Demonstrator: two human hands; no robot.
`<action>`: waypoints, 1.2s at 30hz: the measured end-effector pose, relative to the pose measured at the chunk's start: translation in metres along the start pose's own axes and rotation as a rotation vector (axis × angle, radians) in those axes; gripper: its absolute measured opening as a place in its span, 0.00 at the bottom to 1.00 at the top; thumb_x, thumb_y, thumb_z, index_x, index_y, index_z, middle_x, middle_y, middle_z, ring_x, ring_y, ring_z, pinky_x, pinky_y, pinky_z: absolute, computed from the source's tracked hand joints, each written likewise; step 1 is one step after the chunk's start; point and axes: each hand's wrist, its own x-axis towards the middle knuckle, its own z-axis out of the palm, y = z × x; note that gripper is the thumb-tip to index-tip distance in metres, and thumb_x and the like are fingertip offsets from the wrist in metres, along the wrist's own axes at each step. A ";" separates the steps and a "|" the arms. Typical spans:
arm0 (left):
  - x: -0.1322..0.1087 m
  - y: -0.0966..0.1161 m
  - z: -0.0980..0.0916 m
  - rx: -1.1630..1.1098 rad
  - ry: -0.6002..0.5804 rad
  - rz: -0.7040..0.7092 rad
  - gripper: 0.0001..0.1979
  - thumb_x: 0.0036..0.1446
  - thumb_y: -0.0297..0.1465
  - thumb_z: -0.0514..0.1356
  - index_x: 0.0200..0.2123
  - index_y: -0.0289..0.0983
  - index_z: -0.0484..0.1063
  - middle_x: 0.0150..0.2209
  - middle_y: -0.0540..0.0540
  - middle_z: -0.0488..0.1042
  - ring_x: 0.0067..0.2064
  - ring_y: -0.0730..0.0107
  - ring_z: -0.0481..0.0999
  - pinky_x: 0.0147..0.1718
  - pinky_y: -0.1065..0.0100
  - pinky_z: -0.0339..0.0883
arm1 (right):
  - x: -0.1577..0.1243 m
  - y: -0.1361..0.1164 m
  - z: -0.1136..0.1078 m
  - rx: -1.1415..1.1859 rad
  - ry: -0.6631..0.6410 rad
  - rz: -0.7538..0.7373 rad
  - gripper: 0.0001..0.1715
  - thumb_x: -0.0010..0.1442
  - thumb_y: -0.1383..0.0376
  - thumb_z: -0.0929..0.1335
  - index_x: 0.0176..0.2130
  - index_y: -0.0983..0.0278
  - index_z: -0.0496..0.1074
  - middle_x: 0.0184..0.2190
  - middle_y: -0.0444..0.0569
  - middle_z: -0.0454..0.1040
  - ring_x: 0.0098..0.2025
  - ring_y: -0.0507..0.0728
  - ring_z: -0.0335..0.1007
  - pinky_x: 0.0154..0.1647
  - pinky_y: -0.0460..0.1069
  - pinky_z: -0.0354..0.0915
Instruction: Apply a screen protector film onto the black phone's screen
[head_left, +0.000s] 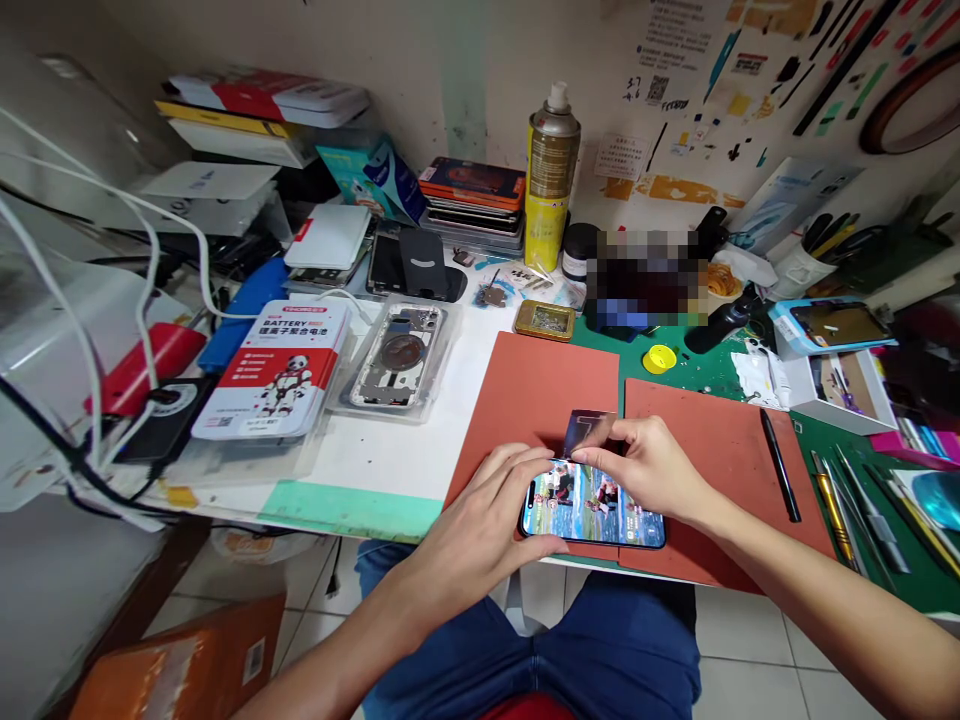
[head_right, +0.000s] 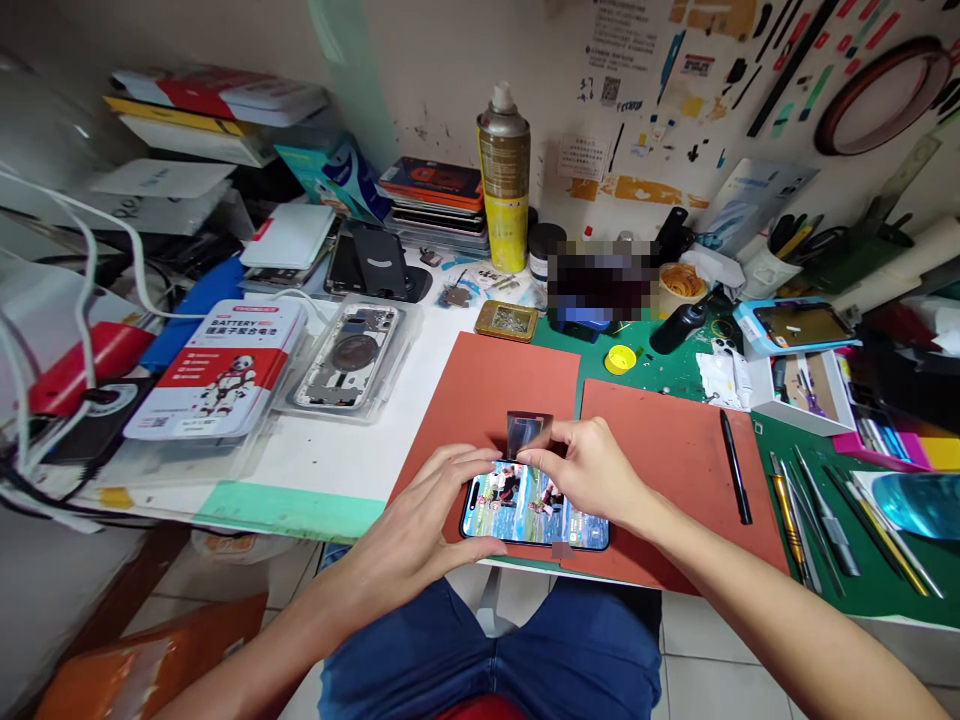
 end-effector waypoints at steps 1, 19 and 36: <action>0.000 0.000 0.000 -0.002 0.003 -0.001 0.37 0.62 0.42 0.72 0.69 0.47 0.62 0.64 0.39 0.74 0.68 0.49 0.73 0.62 0.45 0.76 | 0.001 0.000 0.000 0.003 -0.001 0.015 0.10 0.65 0.59 0.75 0.34 0.61 0.84 0.34 0.50 0.87 0.34 0.60 0.85 0.30 0.51 0.74; 0.007 0.005 0.002 0.030 -0.030 -0.010 0.43 0.59 0.43 0.74 0.71 0.46 0.58 0.64 0.37 0.72 0.67 0.46 0.73 0.62 0.43 0.74 | -0.008 0.008 0.005 -0.305 0.072 -0.508 0.09 0.73 0.67 0.70 0.41 0.64 0.82 0.33 0.51 0.84 0.34 0.57 0.81 0.35 0.52 0.75; 0.007 0.002 0.010 -0.018 -0.024 -0.073 0.46 0.54 0.41 0.78 0.69 0.48 0.57 0.61 0.41 0.72 0.63 0.50 0.77 0.60 0.49 0.78 | -0.012 0.013 -0.012 -0.487 -0.023 -0.670 0.13 0.70 0.74 0.65 0.46 0.71 0.80 0.35 0.57 0.83 0.33 0.60 0.77 0.33 0.55 0.74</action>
